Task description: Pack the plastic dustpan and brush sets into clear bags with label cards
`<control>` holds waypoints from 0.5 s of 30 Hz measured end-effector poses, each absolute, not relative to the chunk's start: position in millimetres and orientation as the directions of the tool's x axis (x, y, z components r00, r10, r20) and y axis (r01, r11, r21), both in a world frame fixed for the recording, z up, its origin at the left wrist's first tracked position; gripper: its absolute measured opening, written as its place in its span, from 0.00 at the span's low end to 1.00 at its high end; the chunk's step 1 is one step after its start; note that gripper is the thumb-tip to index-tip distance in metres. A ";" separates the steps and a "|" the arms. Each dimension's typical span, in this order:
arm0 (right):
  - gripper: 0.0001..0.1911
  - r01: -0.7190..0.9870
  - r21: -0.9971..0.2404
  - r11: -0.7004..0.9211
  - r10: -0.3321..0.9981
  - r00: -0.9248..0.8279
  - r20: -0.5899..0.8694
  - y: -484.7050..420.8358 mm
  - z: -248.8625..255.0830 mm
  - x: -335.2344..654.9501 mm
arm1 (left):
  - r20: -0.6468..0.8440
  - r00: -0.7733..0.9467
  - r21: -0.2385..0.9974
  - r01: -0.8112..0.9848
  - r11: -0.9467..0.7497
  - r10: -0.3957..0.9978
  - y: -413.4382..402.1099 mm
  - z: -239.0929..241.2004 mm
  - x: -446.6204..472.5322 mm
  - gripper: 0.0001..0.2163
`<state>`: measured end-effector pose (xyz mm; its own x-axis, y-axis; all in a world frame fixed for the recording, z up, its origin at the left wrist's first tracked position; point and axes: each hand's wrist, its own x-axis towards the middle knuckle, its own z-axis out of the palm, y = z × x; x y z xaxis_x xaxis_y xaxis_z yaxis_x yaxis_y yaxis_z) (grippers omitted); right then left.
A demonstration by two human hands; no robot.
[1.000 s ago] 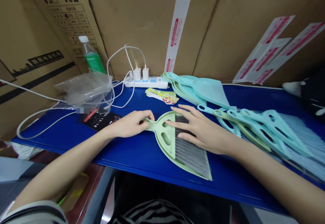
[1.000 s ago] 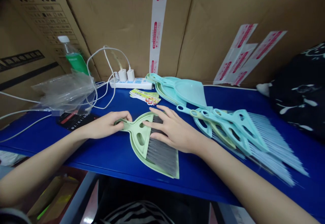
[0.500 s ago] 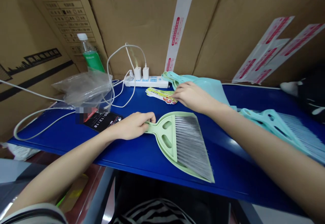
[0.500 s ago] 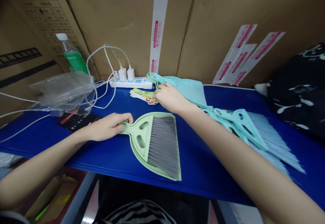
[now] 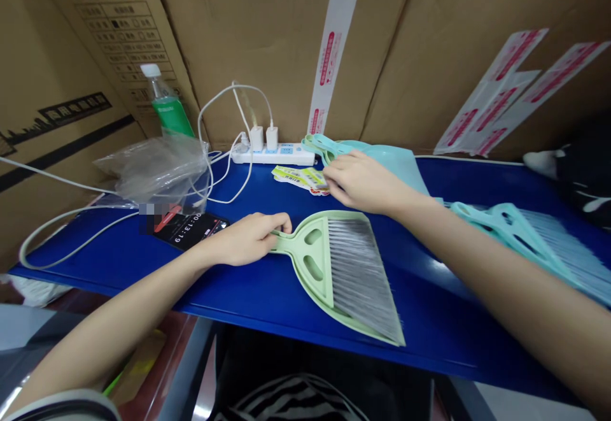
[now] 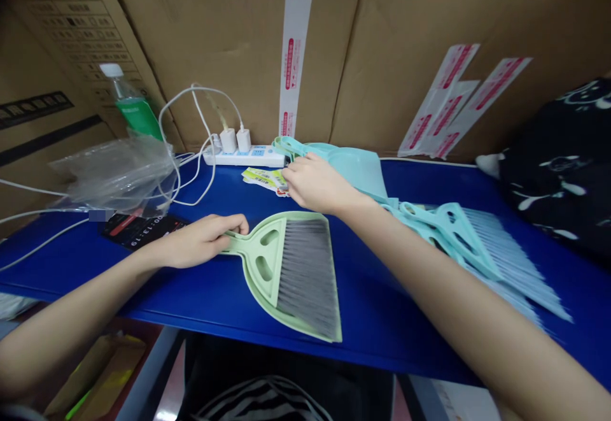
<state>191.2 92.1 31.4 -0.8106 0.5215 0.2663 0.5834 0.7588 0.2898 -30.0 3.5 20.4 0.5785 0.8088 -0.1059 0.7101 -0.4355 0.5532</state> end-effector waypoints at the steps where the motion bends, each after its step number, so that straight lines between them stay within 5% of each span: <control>1: 0.13 0.604 0.260 0.754 0.541 -0.795 0.275 85.9 34.1 195.6 | -0.104 0.578 0.554 0.710 -0.436 0.809 3.3 20.7 -29.9 0.11; 5: 0.12 0.675 0.062 0.735 0.644 -0.724 0.247 56.8 43.8 218.6 | -0.097 0.587 0.548 0.705 -0.449 0.804 3.3 21.5 -29.2 0.10; 10: 0.15 0.588 -0.332 0.738 0.658 -0.736 0.160 27.5 46.6 243.3 | -0.110 0.591 0.541 0.710 -0.451 0.799 3.9 21.2 -29.2 0.09; 15: 0.16 0.553 -0.451 0.701 0.636 -0.771 0.043 13.8 39.3 249.0 | -0.129 0.590 0.530 0.720 -0.448 0.797 5.0 20.7 -29.8 0.09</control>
<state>249.0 13.8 39.3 -0.7707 0.6357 0.0429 0.5530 0.7008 -0.4506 -29.8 5.0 20.7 0.5900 0.7971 -0.1287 0.7204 -0.4478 0.5296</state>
